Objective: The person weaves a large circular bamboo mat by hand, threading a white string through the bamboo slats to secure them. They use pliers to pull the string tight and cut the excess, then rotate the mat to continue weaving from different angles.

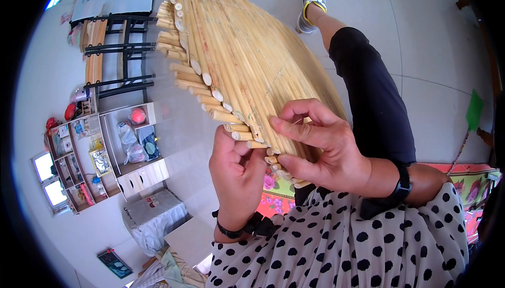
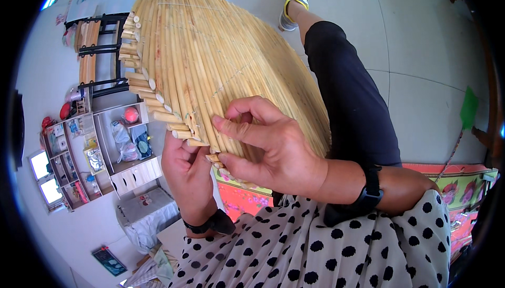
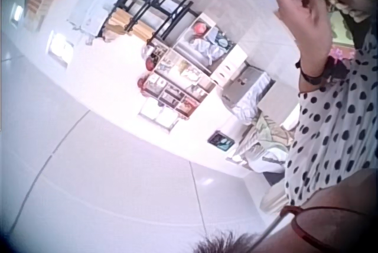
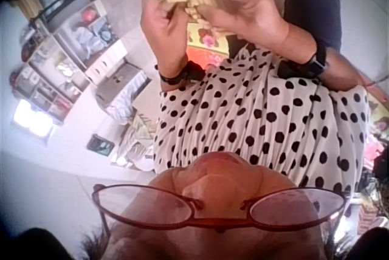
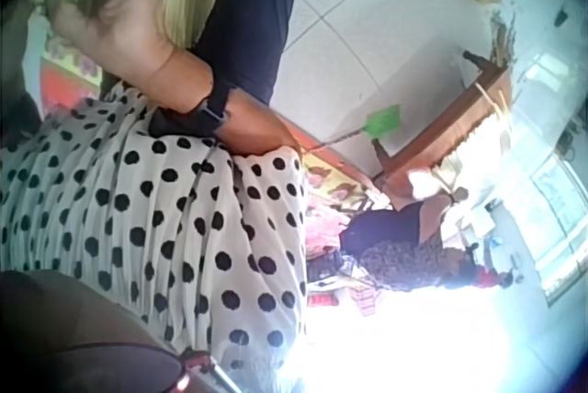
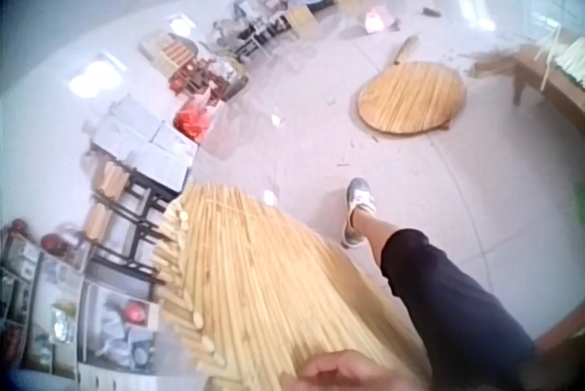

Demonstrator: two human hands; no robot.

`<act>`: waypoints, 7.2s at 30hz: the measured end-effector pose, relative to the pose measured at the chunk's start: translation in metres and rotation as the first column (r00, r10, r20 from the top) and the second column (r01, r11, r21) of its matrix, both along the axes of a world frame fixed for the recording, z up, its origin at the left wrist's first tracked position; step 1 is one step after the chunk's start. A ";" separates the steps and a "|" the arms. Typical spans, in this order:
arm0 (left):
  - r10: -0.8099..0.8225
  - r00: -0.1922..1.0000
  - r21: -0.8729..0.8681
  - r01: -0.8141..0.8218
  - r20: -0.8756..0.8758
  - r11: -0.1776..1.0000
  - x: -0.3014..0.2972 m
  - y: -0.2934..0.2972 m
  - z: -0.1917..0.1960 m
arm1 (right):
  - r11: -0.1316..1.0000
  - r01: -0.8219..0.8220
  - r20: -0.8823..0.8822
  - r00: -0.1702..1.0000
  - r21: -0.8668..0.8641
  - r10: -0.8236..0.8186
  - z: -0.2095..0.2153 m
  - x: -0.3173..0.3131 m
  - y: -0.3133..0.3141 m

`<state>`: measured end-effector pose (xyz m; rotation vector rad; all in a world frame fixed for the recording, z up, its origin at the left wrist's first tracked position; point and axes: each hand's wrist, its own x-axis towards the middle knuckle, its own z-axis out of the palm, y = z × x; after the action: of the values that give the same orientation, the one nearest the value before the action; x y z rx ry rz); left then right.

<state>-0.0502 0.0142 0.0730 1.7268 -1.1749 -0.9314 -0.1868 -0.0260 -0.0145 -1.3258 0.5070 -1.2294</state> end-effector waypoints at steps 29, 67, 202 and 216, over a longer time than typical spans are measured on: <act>-0.416 -0.160 0.340 0.849 0.895 0.405 0.045 -0.052 0.062 | 0.993 0.089 -0.187 0.977 -0.080 -0.103 0.003 0.009 0.020; 0.283 0.784 -0.597 0.135 0.552 0.791 0.017 0.103 -0.097 | 0.617 0.156 -0.482 0.489 -0.772 -0.727 0.056 -0.060 0.071; -0.504 0.648 0.127 0.537 0.572 0.834 -0.021 0.081 -0.103 | 0.637 0.236 -0.359 0.931 0.734 0.070 -0.066 -0.073 0.071; -0.464 0.690 0.076 0.514 0.555 0.855 -0.027 0.085 -0.114 | 0.640 0.335 -0.472 0.880 0.691 0.048 -0.071 -0.067 0.074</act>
<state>-0.0774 0.0991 -0.0409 1.6890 -2.1195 -0.6554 -0.2537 0.0481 -0.0855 -0.8074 1.3426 -0.6537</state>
